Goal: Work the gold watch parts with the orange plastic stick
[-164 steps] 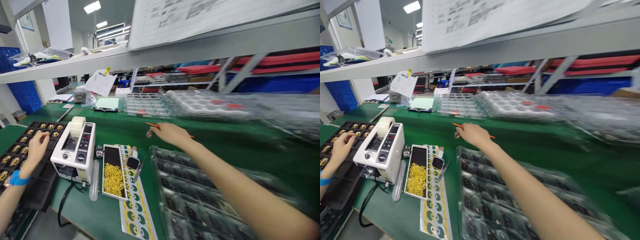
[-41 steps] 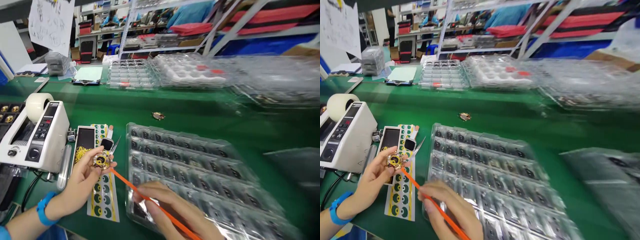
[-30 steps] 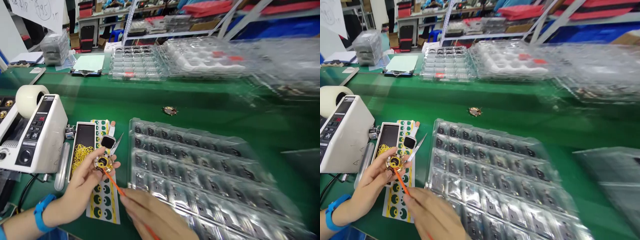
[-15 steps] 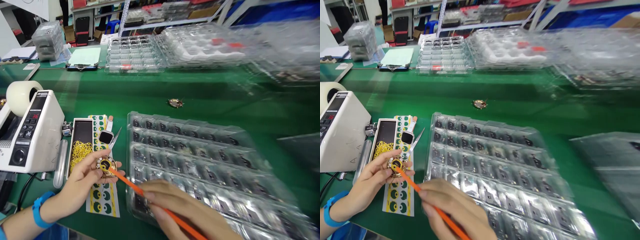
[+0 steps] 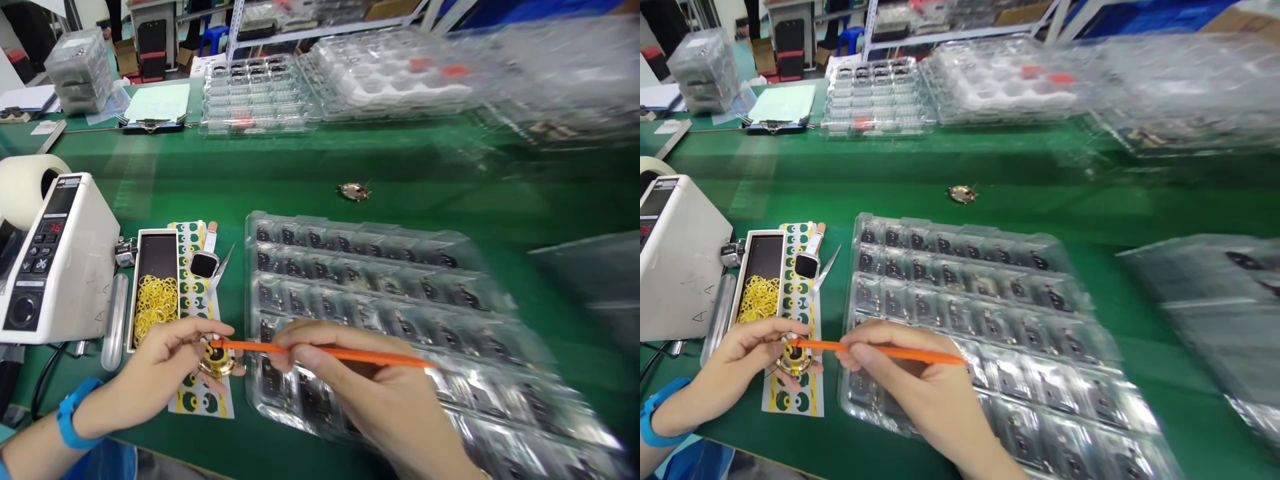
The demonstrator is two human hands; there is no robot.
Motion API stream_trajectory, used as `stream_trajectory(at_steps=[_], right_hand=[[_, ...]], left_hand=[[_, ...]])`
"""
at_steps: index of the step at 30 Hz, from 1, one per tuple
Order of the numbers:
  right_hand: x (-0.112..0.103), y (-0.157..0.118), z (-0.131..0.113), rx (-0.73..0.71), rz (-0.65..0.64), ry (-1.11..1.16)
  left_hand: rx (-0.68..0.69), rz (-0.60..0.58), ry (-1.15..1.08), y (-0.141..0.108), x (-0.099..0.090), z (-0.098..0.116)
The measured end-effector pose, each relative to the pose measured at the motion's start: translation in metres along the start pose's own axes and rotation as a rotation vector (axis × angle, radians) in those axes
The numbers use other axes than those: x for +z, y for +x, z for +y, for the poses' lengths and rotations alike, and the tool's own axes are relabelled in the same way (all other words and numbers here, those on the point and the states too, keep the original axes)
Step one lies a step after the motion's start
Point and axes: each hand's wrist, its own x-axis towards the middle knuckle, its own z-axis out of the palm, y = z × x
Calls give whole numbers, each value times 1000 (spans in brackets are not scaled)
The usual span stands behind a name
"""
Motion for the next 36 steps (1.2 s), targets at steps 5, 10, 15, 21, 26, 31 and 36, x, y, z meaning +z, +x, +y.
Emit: stream_trajectory(at_steps=[5,10,15,21,26,31,36], right_hand=[[7,-2,7,92,104,135],[8,1,4,109,173,230],[8,4,-4,-11,309,238],[8,0,4,-214,290,87],[15,-8,6,-370,194,-210],[45,-6,-3,-618,65,-646],[64,2,3,-671,176,-775]], left_hand=[[-5,-41,-102,1,5,4],[-7,-56,-199,5,5,1],[3,33,-251,10,3,3],[49,147,-173,9,7,6],[143,245,-78,8,8,5],[297,252,-64,8,9,1],[417,274,31,6,10,-8]])
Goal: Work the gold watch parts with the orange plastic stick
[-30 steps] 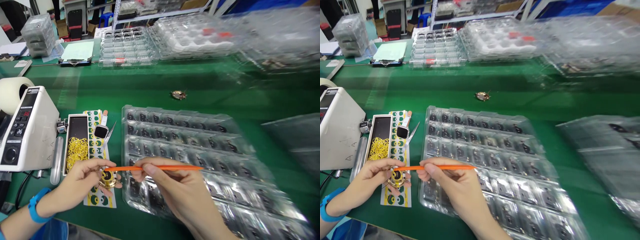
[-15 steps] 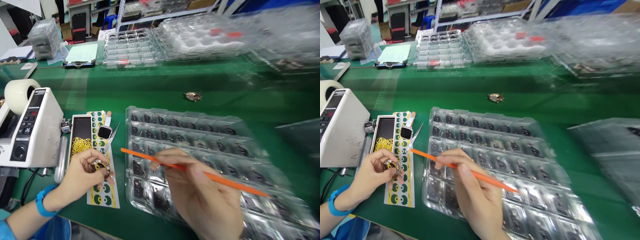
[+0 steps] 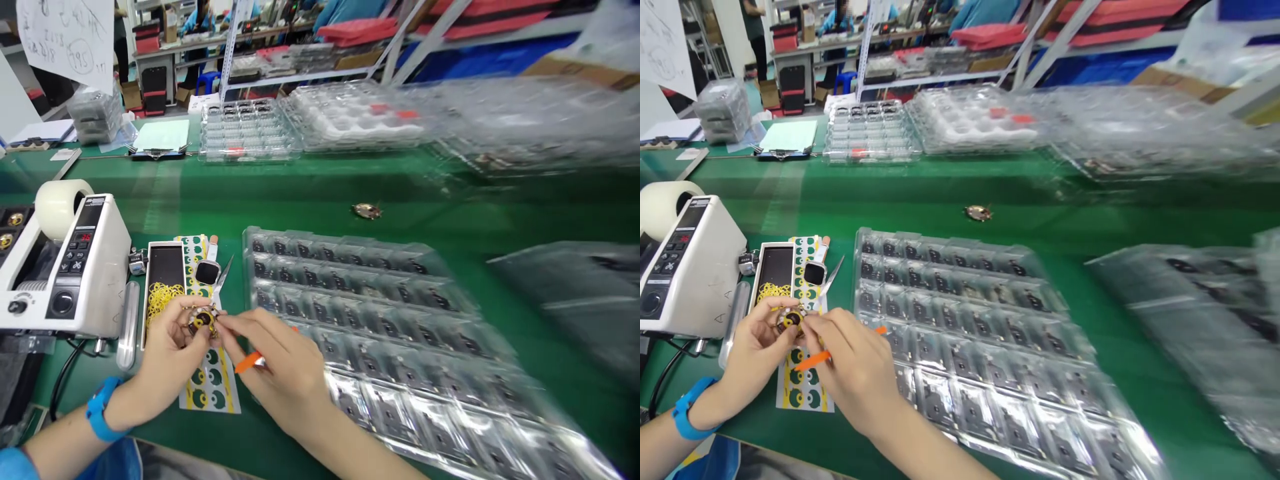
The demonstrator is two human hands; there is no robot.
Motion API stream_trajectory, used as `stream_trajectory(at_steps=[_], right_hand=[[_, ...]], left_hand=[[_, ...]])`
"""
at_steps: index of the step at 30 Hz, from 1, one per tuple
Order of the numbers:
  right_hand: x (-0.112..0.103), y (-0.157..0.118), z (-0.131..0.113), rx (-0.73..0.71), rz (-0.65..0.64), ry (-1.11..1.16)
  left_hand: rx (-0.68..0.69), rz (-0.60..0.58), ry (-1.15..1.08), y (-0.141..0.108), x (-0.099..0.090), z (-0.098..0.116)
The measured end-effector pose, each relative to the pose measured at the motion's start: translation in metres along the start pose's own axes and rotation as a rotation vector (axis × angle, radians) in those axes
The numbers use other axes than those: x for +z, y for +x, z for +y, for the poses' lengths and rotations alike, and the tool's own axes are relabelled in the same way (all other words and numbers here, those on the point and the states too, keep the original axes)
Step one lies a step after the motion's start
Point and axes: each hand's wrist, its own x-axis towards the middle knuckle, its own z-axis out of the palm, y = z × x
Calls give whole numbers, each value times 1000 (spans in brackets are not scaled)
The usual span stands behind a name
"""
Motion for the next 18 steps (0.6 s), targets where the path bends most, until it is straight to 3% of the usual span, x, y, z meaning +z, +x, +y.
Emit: stream_trajectory(at_steps=[7,11,14,18], right_hand=[[7,6,0,35,-10,-71],[9,8,0,101,-53,-37],[11,12,0,197,-93,128],[9,23,-3,450,-251,467]], left_hand=[[222,7,351,-9,-5,-11],[314,-26,442,-10,-6,-14],[308,-5,445,-7,-7,-16],[267,19,397,-2,-12,-18]])
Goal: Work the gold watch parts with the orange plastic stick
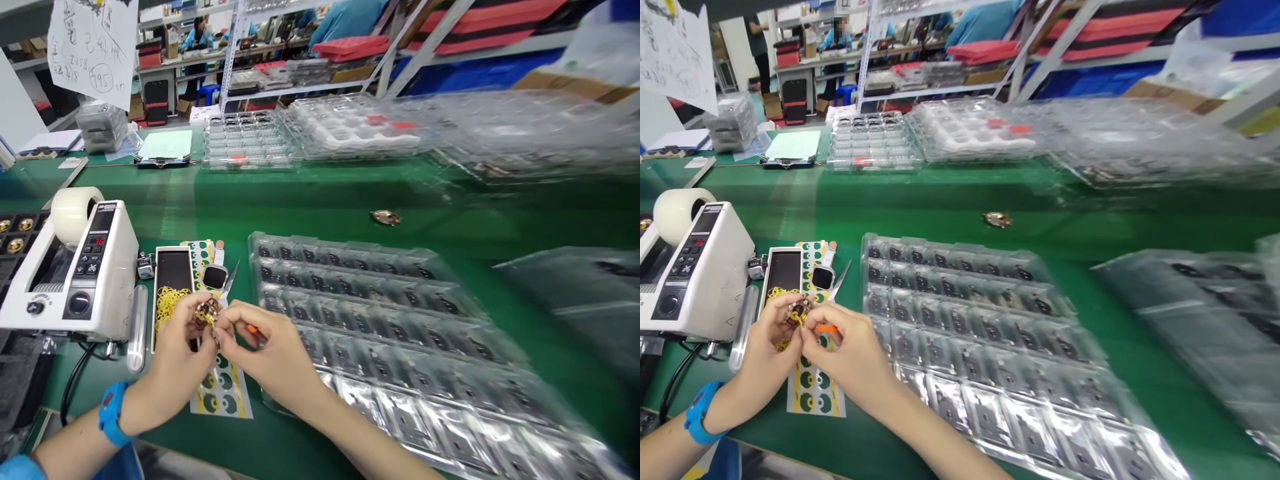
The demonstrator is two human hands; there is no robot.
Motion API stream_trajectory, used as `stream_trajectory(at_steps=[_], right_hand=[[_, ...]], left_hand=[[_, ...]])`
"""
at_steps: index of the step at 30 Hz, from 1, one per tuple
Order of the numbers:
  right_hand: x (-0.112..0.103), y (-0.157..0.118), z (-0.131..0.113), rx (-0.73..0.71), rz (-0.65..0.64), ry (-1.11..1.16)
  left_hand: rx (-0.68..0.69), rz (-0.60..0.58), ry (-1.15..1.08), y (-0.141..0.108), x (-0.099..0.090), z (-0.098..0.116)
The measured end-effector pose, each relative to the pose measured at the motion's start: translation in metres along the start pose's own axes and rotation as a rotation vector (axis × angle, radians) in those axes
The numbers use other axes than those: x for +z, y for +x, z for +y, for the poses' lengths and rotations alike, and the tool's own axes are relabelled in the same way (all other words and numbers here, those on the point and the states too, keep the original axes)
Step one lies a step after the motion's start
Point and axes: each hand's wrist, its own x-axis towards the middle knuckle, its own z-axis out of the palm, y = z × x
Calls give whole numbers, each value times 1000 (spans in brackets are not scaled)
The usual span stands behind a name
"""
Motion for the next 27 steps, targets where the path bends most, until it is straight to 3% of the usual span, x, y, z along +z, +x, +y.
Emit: stream_trajectory(at_steps=[4,9,15,21,27], right_hand=[[3,6,-10,184,-144,215],[11,16,-10,290,-198,286],[13,35,-6,439,-303,444],[15,43,-2,490,-303,497],[20,37,7,509,-259,457]], left_hand=[[-13,8,-26,0,-8,-6],[-56,31,-58,-3,-20,-6],[-148,-69,-89,-5,-33,-5],[-241,-137,-274,-2,-33,-8],[-374,-195,-284,0,-32,-7]])
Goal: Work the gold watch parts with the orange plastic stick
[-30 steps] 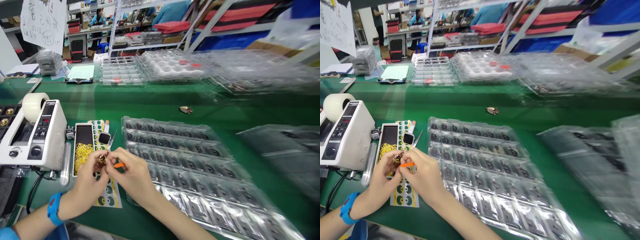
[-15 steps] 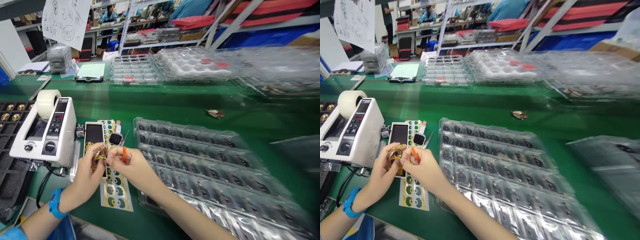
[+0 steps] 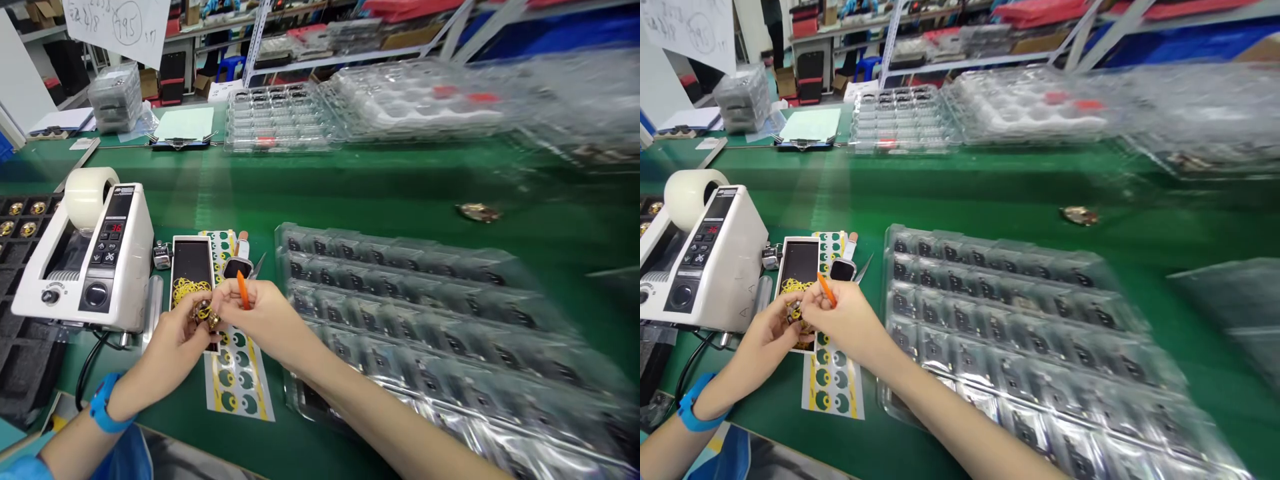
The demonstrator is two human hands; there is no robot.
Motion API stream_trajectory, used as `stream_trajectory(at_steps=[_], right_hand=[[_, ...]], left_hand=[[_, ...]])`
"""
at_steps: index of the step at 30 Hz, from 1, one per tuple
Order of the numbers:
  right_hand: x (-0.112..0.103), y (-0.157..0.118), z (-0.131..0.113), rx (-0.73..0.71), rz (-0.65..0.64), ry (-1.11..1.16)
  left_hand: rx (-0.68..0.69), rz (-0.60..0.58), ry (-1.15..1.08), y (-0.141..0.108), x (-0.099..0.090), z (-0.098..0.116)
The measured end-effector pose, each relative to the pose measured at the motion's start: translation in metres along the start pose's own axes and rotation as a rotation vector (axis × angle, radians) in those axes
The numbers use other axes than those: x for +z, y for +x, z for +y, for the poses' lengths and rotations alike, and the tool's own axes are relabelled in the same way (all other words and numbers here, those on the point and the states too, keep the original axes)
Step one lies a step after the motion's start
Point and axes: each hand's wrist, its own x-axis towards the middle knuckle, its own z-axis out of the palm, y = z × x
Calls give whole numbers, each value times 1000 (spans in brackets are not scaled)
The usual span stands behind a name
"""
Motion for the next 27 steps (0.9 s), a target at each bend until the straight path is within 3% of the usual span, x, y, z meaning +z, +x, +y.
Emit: stream_trajectory(at_steps=[7,11,14,16,18,21,24,27], right_hand=[[-2,-1,-3,-61,10,-78],[-9,-8,-11,-432,102,-311],[-16,-14,-15,-746,29,-645],[-19,-16,-15,-849,-25,-902],[-21,-16,-13,-898,-41,-1092],[-21,-12,-9,-970,-21,-1198],[-19,-9,-6,-998,2,-1166],[-19,-8,-5,-931,31,-1032]], left_hand=[[-141,-77,-206,3,-3,12],[-176,-69,-297,2,-6,14],[-141,-15,-325,0,-8,13],[-142,-4,-326,0,-9,12],[-153,-11,-326,-1,-9,13],[-144,-32,-338,-1,-9,16],[-131,-34,-354,-1,-8,18],[-126,-24,-371,0,-7,18]])
